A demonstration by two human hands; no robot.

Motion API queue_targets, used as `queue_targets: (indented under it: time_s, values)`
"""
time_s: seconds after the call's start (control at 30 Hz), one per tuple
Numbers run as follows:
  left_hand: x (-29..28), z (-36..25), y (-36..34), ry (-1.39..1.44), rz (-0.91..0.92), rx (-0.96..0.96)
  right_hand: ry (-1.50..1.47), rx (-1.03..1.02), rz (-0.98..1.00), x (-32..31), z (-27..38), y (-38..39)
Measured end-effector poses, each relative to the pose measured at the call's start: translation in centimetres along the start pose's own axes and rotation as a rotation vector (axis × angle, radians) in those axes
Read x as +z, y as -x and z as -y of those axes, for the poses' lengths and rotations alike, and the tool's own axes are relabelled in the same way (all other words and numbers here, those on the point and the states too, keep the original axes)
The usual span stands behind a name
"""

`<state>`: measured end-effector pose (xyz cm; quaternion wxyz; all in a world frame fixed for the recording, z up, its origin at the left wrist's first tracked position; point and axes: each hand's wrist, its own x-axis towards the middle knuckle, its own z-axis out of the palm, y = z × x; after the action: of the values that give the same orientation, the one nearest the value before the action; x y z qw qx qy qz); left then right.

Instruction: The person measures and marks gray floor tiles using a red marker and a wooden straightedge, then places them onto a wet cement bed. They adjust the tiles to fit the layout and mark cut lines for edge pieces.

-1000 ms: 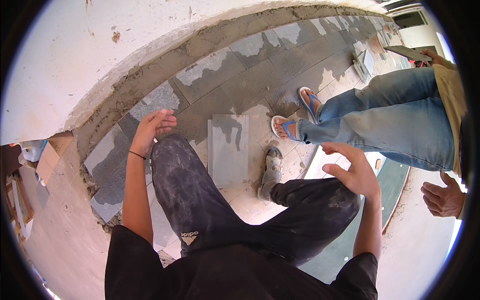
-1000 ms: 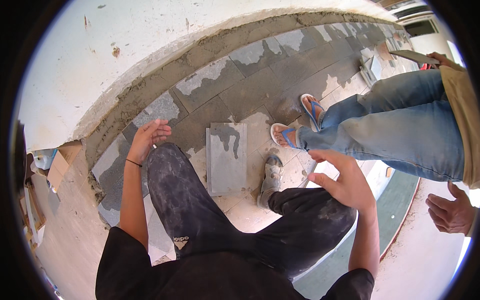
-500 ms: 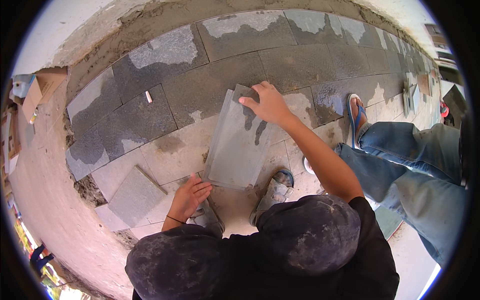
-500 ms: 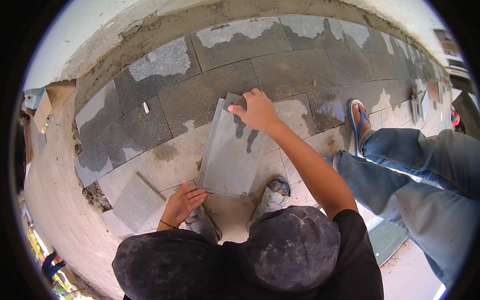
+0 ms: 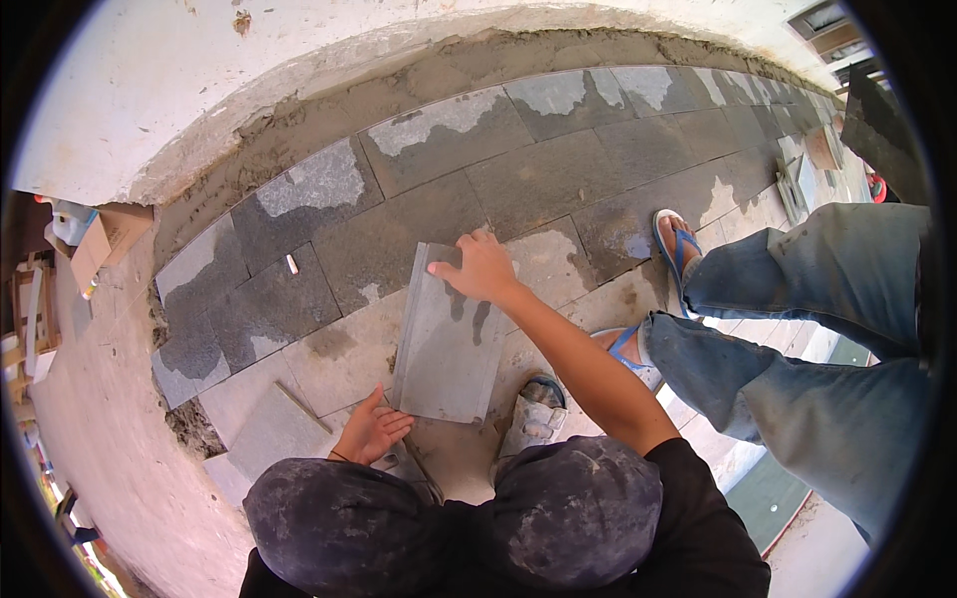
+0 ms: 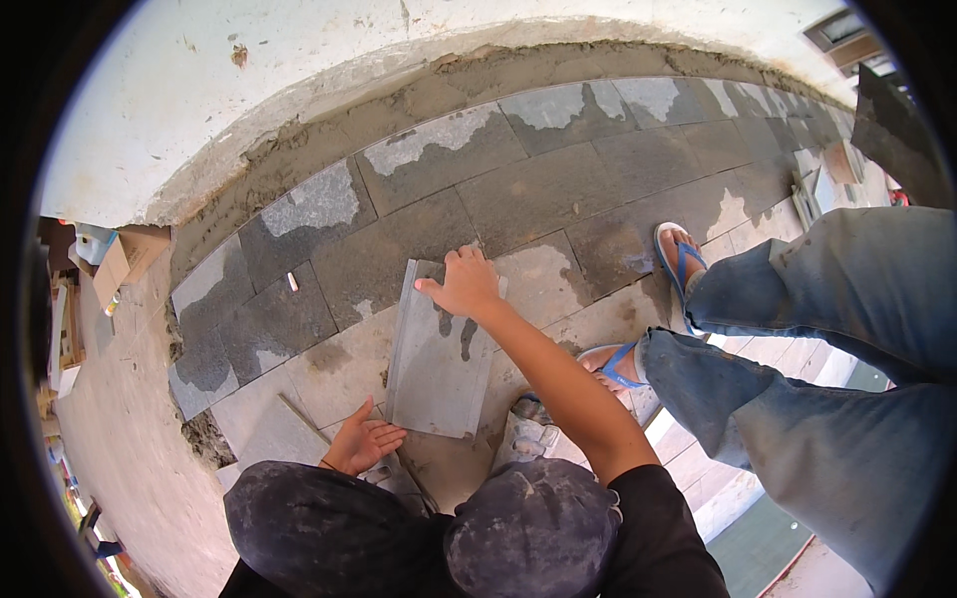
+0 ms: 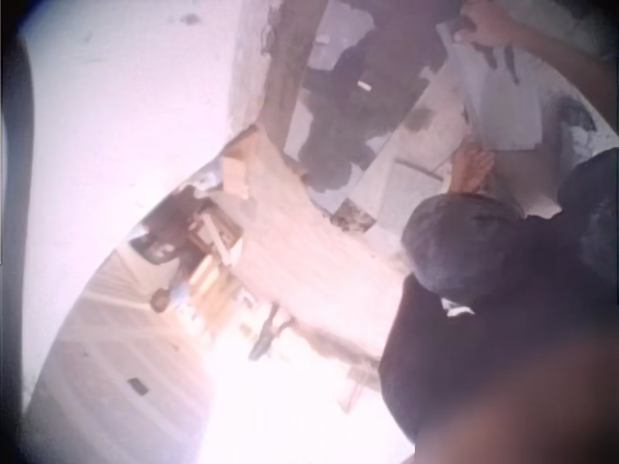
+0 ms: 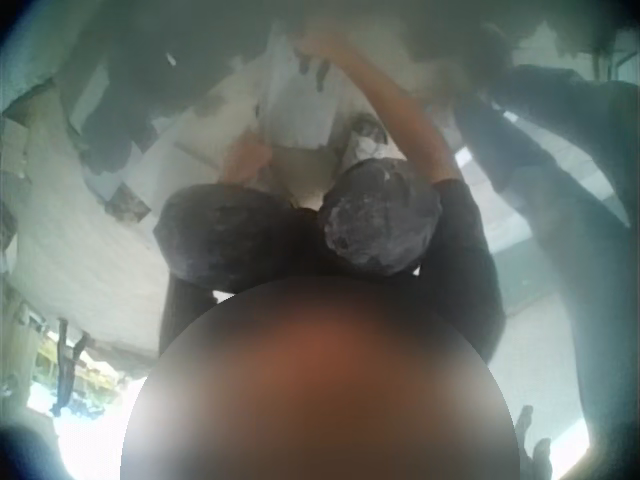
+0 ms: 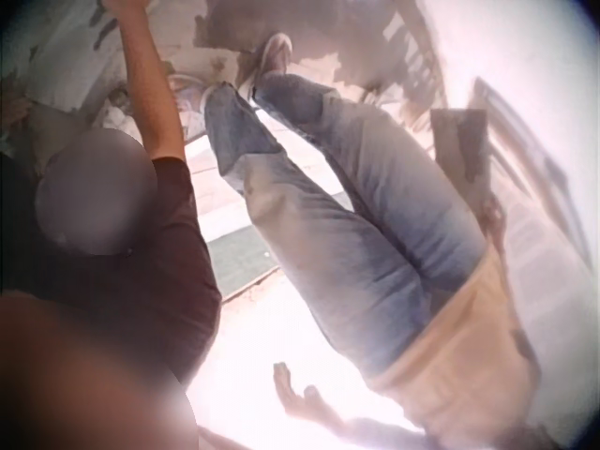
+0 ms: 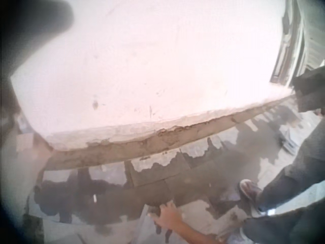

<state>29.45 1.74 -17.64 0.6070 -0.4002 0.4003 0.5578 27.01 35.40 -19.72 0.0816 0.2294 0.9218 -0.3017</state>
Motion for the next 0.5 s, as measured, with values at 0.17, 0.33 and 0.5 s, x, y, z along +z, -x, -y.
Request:
queue_targets:
  time_s: [0.17, 0.33, 0.5]
  values:
    - [-0.6, 1.1, -0.8, 0.105, -0.025, 0.105, -0.048, 0.035, 0.006, -0.2, -0.1, -0.6]
    - [-1.1, 2.2, -0.5, 0.124, -0.028, 0.21, -0.005, 0.006, 0.021, -0.9, -0.7, -0.5]
    - [0.2, 2.3, 1.1, 0.074, -0.069, 0.27, -0.088, -0.085, 0.011, -1.9, -2.6, 0.7]
